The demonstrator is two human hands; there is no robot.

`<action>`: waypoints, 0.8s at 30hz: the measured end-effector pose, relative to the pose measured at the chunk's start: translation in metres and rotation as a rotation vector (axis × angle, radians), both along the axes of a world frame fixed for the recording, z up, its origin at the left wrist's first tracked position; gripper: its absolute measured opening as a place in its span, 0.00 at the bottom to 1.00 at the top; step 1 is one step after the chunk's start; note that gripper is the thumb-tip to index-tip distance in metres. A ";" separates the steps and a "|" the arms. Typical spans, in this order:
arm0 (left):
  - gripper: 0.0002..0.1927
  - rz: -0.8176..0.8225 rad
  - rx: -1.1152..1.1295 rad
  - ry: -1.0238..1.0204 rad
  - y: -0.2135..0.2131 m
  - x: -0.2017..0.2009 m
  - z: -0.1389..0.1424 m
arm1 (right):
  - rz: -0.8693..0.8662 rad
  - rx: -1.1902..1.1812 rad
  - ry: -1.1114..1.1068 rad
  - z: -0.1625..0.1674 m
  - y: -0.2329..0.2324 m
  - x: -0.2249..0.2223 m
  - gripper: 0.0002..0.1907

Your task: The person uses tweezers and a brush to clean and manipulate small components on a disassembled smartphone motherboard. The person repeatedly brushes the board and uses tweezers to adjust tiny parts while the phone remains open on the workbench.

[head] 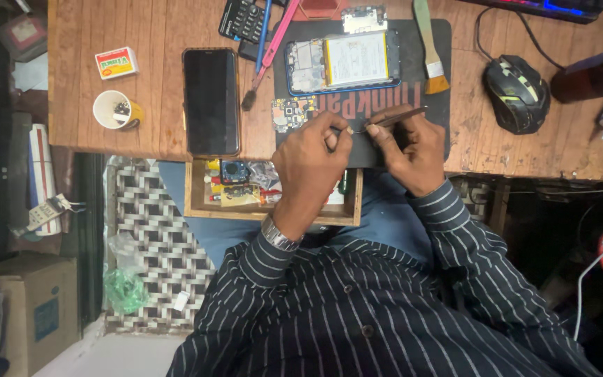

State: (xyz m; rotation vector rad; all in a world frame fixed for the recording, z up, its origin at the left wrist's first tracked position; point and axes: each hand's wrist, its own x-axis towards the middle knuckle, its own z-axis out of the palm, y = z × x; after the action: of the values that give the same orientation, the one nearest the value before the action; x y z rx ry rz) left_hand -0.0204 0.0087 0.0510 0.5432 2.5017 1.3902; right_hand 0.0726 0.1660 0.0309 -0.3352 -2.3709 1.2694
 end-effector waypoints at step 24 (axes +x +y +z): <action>0.07 -0.006 0.025 0.002 -0.002 0.000 -0.002 | -0.004 -0.011 0.008 0.003 -0.002 -0.001 0.05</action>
State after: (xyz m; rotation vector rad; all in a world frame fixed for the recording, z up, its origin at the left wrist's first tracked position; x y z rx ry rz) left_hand -0.0202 0.0071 0.0492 0.5575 2.4850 1.4212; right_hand 0.0719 0.1639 0.0340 -0.3374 -2.3559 1.2804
